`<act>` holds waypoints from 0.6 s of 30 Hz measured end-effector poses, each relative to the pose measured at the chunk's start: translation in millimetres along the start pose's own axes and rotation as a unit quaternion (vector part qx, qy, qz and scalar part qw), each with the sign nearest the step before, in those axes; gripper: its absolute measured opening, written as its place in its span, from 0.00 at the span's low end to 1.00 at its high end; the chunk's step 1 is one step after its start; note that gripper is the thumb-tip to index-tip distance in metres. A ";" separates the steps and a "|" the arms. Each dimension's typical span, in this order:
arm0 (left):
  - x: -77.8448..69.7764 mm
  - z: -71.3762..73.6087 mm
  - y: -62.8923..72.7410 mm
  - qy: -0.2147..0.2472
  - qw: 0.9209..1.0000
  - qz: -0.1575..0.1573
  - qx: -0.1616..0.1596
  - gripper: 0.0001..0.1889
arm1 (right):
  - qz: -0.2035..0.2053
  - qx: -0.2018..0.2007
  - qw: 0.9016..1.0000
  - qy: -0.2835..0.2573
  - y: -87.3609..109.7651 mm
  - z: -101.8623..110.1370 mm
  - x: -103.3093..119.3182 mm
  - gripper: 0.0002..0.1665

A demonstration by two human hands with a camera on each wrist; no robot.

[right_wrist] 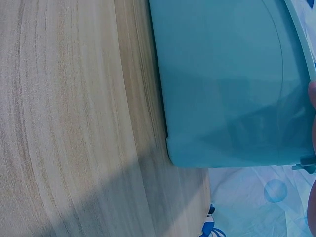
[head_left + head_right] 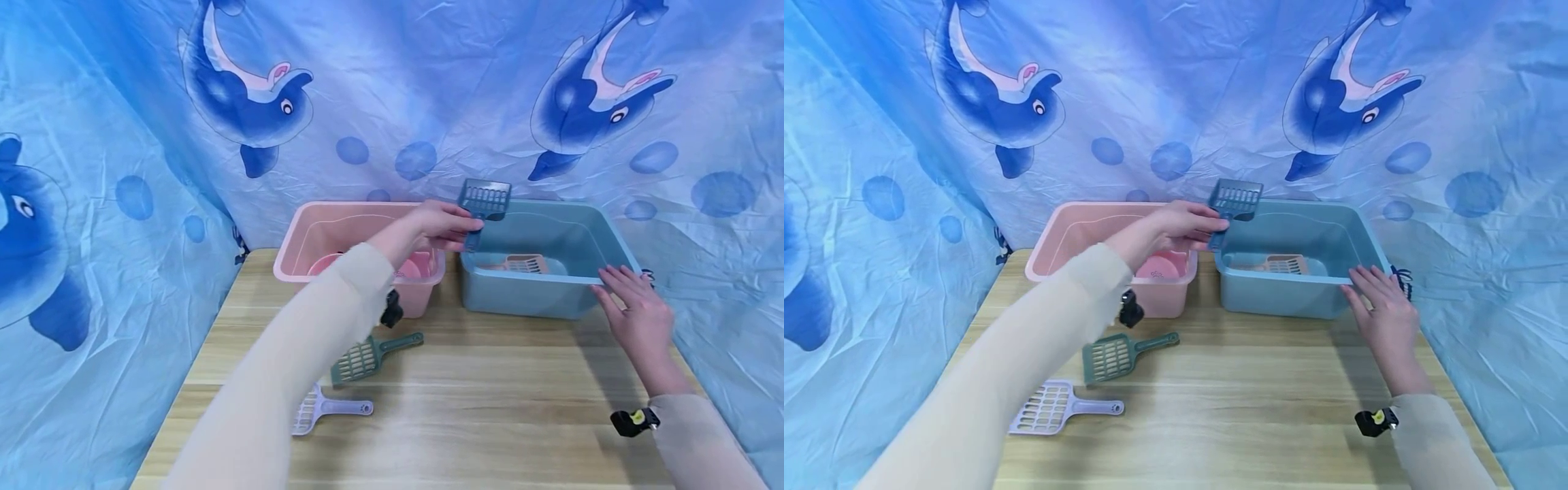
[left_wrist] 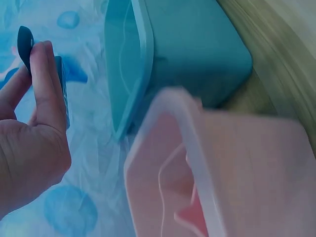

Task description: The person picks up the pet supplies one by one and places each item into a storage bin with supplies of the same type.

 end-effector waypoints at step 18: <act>19.2 -57.8 -60.6 0.013 1.000 0.027 0.005 0.14 | 0.011 -0.004 1.000 0.003 -0.4 -0.1 -1.4 0.30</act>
Point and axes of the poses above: each hand's wrist, its own y-axis away from the middle knuckle, its own z-axis out of the back of the hand, x = y × z, the point moved 6 cm from there along -y, towards the middle knuckle, and after that the axes turned 4 degrees about -x, right-handed, at the moved point
